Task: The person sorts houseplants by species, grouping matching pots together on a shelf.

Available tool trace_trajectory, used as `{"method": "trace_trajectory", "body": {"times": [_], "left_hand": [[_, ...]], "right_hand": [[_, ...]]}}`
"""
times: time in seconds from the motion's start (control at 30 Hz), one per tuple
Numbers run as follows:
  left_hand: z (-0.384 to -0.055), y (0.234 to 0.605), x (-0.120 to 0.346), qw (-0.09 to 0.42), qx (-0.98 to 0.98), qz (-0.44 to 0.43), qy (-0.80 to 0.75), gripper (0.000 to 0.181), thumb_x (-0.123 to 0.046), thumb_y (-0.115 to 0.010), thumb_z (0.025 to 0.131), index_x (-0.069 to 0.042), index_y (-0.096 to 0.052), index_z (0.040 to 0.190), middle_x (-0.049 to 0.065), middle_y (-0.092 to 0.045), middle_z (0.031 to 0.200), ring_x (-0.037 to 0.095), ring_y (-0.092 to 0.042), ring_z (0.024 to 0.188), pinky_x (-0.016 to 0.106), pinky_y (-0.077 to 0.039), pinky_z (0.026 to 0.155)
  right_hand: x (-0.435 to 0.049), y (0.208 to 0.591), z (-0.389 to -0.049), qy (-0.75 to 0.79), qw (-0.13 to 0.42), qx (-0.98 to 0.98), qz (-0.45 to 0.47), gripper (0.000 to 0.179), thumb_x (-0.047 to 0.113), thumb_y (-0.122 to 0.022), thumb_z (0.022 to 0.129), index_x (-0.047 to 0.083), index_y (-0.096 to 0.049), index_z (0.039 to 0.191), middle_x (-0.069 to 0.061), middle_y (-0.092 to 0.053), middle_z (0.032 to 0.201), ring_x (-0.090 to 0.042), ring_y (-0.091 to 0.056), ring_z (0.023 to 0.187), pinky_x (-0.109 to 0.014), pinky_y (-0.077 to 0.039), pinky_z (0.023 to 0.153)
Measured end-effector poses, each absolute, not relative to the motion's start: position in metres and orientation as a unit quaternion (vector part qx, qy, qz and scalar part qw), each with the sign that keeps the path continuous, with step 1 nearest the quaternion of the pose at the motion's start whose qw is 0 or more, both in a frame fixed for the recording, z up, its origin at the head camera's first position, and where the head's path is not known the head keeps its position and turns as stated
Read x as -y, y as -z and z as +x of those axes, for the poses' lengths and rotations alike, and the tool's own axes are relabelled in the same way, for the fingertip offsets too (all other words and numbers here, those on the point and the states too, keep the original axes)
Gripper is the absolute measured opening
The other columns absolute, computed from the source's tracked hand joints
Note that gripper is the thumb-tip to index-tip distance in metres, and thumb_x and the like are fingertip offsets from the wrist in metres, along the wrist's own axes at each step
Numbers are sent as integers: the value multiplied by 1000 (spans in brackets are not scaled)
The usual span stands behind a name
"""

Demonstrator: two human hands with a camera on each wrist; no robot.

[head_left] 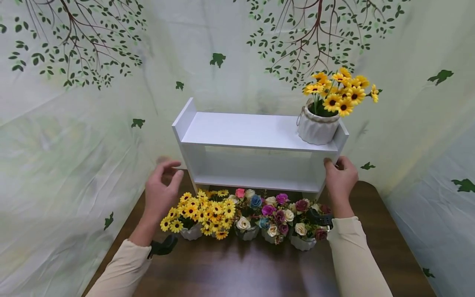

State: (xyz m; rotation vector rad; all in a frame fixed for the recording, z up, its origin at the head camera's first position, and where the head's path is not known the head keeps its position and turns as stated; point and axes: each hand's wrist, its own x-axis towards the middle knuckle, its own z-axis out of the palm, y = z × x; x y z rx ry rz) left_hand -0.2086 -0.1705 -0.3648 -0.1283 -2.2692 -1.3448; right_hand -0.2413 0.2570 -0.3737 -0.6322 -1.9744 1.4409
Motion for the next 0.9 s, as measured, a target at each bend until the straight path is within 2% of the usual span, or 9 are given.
{"method": "trace_trajectory", "body": {"times": [0.17, 0.27, 0.37, 0.47, 0.57, 0.67, 0.73, 0.8, 0.9], "left_hand": [[-185, 407, 221, 214, 805, 97, 545, 33, -29, -57, 101, -7, -61, 126, -16, -67, 105, -7, -59, 90, 6, -46, 77], [-168, 432, 236, 175, 760, 175, 601, 35, -30, -58, 100, -6, -60, 125, -24, -66, 95, -6, -61, 83, 7, -49, 73], [-151, 462, 240, 119, 722, 237, 639, 37, -32, -56, 101, -6, -56, 126, -28, -65, 87, -4, -63, 79, 12, -53, 72], [-141, 492, 241, 60, 722, 268, 634, 39, -31, -54, 102, -4, -53, 130, -30, -64, 80, -4, -64, 77, 16, -54, 73], [-139, 515, 239, 21, 735, 276, 619, 43, -29, -55, 102, 0, -50, 134, -22, -65, 85, 0, -64, 79, 19, -54, 73], [-142, 529, 235, -9, 754, 268, 599, 47, -27, -55, 101, 0, -46, 139, -1, -65, 110, 10, -63, 91, 20, -53, 75], [-144, 536, 230, -26, 769, 251, 588, 52, -26, -56, 101, 0, -41, 143, 14, -57, 131, 21, -61, 105, 25, -52, 83], [-147, 542, 225, -39, 782, 227, 580, 59, -23, -57, 100, 1, -33, 148, 23, -43, 146, 32, -55, 119, 35, -52, 93], [-151, 551, 218, -43, 794, 189, 576, 69, -18, -61, 97, 4, -23, 150, 28, -33, 153, 44, -44, 134, 53, -46, 105]], "right_hand": [[-258, 374, -240, -553, 290, 741, -246, 22, 28, -67, 91, 10, -69, 103, 9, -64, 93, -8, -59, 90, -27, -49, 78], [-258, 372, -240, -553, 289, 742, -246, 23, 28, -67, 91, 9, -69, 105, 3, -66, 99, -12, -64, 98, -34, -54, 87], [-259, 370, -240, -551, 293, 742, -243, 23, 26, -66, 91, 8, -68, 106, -2, -68, 105, -15, -67, 104, -42, -55, 95], [-260, 370, -239, -551, 293, 742, -243, 22, 26, -66, 91, 8, -68, 105, -2, -68, 105, -17, -67, 106, -44, -55, 97], [-260, 371, -240, -550, 292, 743, -245, 20, 26, -67, 90, 10, -69, 102, 2, -68, 101, -14, -68, 104, -42, -56, 95], [-261, 373, -240, -551, 293, 743, -242, 18, 27, -67, 90, 12, -69, 99, 8, -66, 95, -12, -68, 101, -39, -56, 92], [-261, 374, -241, -549, 294, 744, -241, 17, 27, -67, 90, 13, -69, 98, 12, -64, 92, -10, -67, 99, -37, -56, 91], [-261, 374, -242, -547, 296, 745, -240, 16, 27, -68, 89, 13, -69, 96, 14, -63, 89, -8, -67, 97, -34, -56, 88], [-261, 374, -242, -544, 296, 747, -243, 15, 28, -68, 89, 14, -69, 95, 17, -61, 86, -6, -66, 94, -30, -56, 85]]}}
